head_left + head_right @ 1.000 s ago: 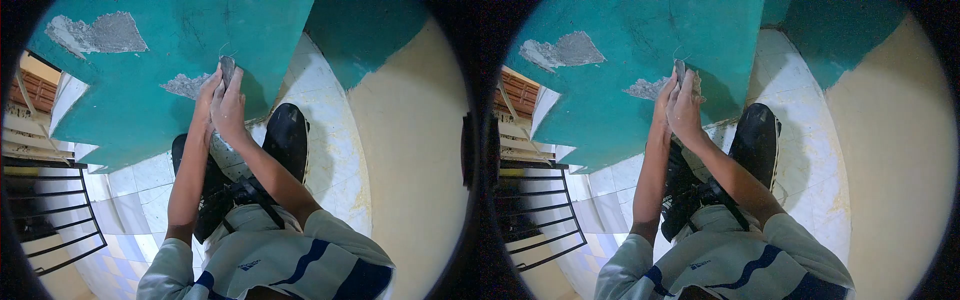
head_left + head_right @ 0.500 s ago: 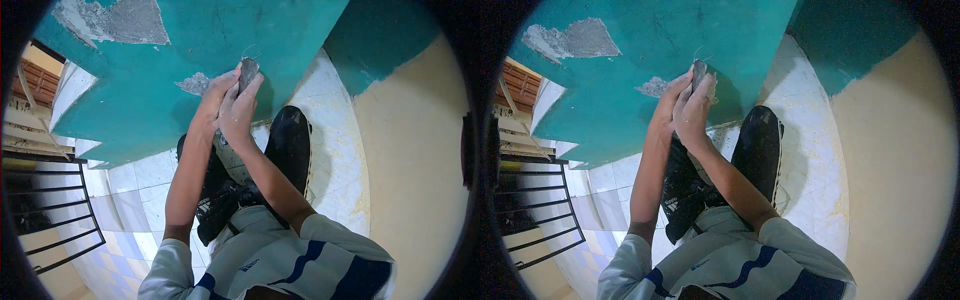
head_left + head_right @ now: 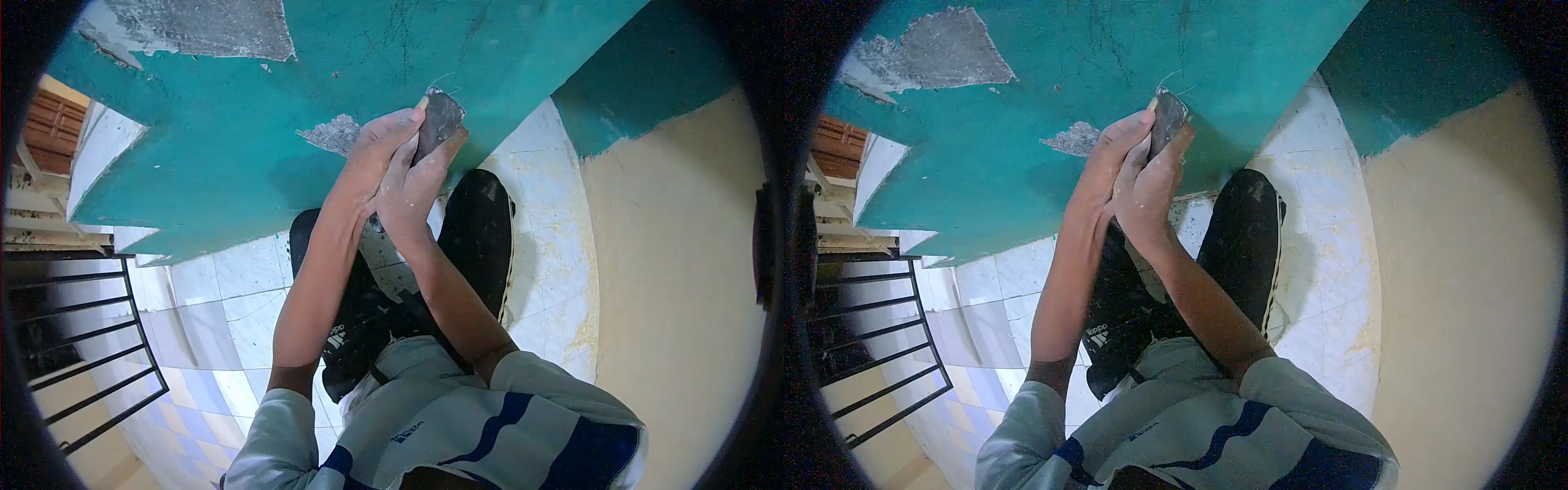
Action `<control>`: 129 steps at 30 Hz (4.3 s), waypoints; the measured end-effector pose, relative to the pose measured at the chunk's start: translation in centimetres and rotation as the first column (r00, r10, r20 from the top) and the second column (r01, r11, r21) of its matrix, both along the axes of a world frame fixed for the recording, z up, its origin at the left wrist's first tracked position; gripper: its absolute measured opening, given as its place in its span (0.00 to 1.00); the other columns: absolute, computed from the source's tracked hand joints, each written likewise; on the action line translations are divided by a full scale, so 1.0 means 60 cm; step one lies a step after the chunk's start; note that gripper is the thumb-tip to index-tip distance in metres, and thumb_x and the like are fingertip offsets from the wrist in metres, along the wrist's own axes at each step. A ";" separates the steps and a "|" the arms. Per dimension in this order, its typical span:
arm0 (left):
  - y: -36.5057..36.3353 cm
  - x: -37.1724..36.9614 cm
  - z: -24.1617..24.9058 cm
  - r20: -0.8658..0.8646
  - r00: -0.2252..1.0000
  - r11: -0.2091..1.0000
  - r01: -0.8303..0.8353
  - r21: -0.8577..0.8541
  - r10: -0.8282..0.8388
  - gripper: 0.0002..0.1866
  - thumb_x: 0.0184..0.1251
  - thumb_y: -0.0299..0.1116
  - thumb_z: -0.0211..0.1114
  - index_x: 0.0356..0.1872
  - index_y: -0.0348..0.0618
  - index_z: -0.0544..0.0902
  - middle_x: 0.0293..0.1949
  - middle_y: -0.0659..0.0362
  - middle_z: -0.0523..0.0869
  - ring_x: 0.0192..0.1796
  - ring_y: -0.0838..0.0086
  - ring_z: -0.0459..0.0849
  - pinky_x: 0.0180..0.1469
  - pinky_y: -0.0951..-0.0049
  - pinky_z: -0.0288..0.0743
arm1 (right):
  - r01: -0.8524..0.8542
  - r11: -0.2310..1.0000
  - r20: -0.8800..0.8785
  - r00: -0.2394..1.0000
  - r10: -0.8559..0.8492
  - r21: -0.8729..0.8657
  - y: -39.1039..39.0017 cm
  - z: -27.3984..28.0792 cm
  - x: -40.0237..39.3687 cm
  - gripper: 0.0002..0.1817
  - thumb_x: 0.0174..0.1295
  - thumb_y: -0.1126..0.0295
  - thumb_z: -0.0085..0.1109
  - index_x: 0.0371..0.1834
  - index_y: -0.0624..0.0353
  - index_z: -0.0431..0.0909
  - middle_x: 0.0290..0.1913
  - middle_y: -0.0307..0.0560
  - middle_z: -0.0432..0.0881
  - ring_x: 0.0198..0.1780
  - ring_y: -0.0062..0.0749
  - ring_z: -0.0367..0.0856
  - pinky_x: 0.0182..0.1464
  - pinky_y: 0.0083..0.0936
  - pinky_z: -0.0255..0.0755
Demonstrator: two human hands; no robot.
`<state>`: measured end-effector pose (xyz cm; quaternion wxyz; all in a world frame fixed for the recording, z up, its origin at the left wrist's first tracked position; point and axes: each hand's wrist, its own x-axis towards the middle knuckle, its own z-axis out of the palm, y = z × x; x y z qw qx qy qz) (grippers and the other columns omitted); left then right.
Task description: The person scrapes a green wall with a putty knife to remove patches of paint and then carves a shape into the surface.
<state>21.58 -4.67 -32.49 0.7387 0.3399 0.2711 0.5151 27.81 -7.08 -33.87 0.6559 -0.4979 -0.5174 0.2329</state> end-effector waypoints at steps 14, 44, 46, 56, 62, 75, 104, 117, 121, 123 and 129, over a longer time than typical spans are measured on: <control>-0.017 -0.007 0.051 -0.225 0.973 0.998 -0.060 -0.016 0.055 0.15 0.74 0.40 0.61 0.34 0.38 0.83 0.29 0.66 0.80 0.29 0.85 0.73 0.30 0.80 0.68 | -0.030 0.999 -0.175 0.984 0.035 0.033 -0.018 0.047 -0.014 0.25 0.67 0.82 0.41 0.66 0.78 0.50 0.60 0.72 0.68 0.65 0.55 0.71 0.66 0.43 0.61; 0.002 -0.012 0.030 -0.154 0.987 0.999 0.043 0.004 -0.042 0.15 0.74 0.42 0.61 0.40 0.38 0.83 0.32 0.66 0.82 0.31 0.84 0.75 0.33 0.80 0.70 | 0.092 0.995 -0.029 0.995 -0.091 0.037 -0.009 0.033 -0.020 0.28 0.67 0.80 0.43 0.68 0.80 0.48 0.57 0.76 0.71 0.61 0.65 0.75 0.61 0.43 0.68; 0.004 -0.020 0.031 -0.171 0.982 0.996 0.086 0.002 -0.084 0.15 0.76 0.42 0.59 0.43 0.40 0.83 0.34 0.65 0.83 0.33 0.84 0.77 0.35 0.79 0.72 | 0.087 0.996 -0.022 0.996 -0.087 -0.011 -0.009 0.038 -0.017 0.28 0.67 0.80 0.43 0.68 0.80 0.47 0.58 0.76 0.70 0.62 0.64 0.74 0.63 0.43 0.66; 0.000 0.011 0.063 -0.251 0.968 1.000 -0.017 0.023 0.022 0.16 0.75 0.42 0.60 0.34 0.38 0.82 0.29 0.68 0.79 0.31 0.86 0.71 0.31 0.81 0.67 | -0.082 0.996 -0.215 0.974 0.076 -0.018 -0.008 0.045 0.006 0.36 0.74 0.72 0.43 0.74 0.81 0.34 0.73 0.74 0.52 0.75 0.53 0.56 0.74 0.38 0.51; -0.011 0.018 0.066 -0.399 0.908 0.989 -0.082 0.126 0.126 0.16 0.77 0.43 0.58 0.36 0.40 0.82 0.30 0.68 0.79 0.32 0.86 0.73 0.33 0.81 0.67 | -0.089 0.994 -0.254 0.965 0.069 -0.071 -0.019 0.053 0.016 0.36 0.74 0.72 0.43 0.74 0.79 0.34 0.70 0.76 0.59 0.70 0.56 0.65 0.69 0.40 0.60; -0.016 0.036 0.084 -0.480 0.860 0.985 -0.140 0.106 0.174 0.18 0.76 0.43 0.59 0.29 0.41 0.82 0.23 0.69 0.76 0.24 0.87 0.69 0.24 0.79 0.60 | -0.314 0.948 -0.518 0.820 0.245 -0.048 -0.024 0.059 0.047 0.36 0.73 0.71 0.44 0.74 0.78 0.36 0.70 0.74 0.58 0.71 0.56 0.64 0.69 0.41 0.60; -0.020 0.034 0.074 -0.322 0.921 0.975 -0.194 0.107 0.219 0.12 0.74 0.36 0.59 0.34 0.40 0.83 0.29 0.66 0.81 0.28 0.84 0.75 0.29 0.79 0.68 | -0.165 0.983 -0.271 0.953 0.138 -0.078 -0.033 0.086 0.042 0.31 0.67 0.79 0.43 0.69 0.83 0.43 0.57 0.80 0.70 0.58 0.67 0.74 0.59 0.46 0.68; -0.030 0.042 0.090 -0.294 0.943 0.988 -0.148 0.038 0.153 0.13 0.76 0.37 0.56 0.47 0.38 0.82 0.37 0.62 0.83 0.36 0.79 0.80 0.37 0.76 0.75 | -0.138 0.990 -0.148 0.980 0.131 -0.038 -0.028 0.063 0.031 0.33 0.68 0.79 0.42 0.70 0.84 0.39 0.52 0.84 0.73 0.51 0.73 0.77 0.52 0.49 0.72; -0.033 0.040 0.089 -0.268 0.956 0.992 -0.120 0.031 0.124 0.13 0.76 0.37 0.56 0.47 0.38 0.82 0.38 0.61 0.83 0.36 0.79 0.80 0.38 0.75 0.75 | -0.177 0.979 -0.134 0.977 0.163 -0.098 -0.031 0.047 0.023 0.33 0.68 0.79 0.43 0.71 0.83 0.40 0.51 0.84 0.73 0.49 0.73 0.77 0.49 0.50 0.73; -0.034 0.037 0.086 -0.260 0.959 0.994 -0.104 0.036 0.110 0.13 0.76 0.38 0.56 0.46 0.38 0.82 0.38 0.61 0.83 0.36 0.78 0.80 0.38 0.75 0.75 | -0.129 0.991 -0.130 0.984 0.124 -0.030 -0.029 0.043 0.019 0.33 0.68 0.79 0.43 0.71 0.82 0.40 0.50 0.83 0.74 0.48 0.73 0.77 0.48 0.51 0.73; -0.034 0.032 0.072 -0.216 0.972 0.995 -0.083 0.053 0.093 0.13 0.76 0.38 0.56 0.46 0.38 0.81 0.38 0.61 0.83 0.37 0.78 0.81 0.39 0.75 0.75 | -0.184 0.976 -0.093 0.980 0.173 -0.115 -0.032 0.045 0.030 0.32 0.69 0.78 0.43 0.71 0.79 0.42 0.47 0.82 0.76 0.45 0.74 0.78 0.45 0.51 0.73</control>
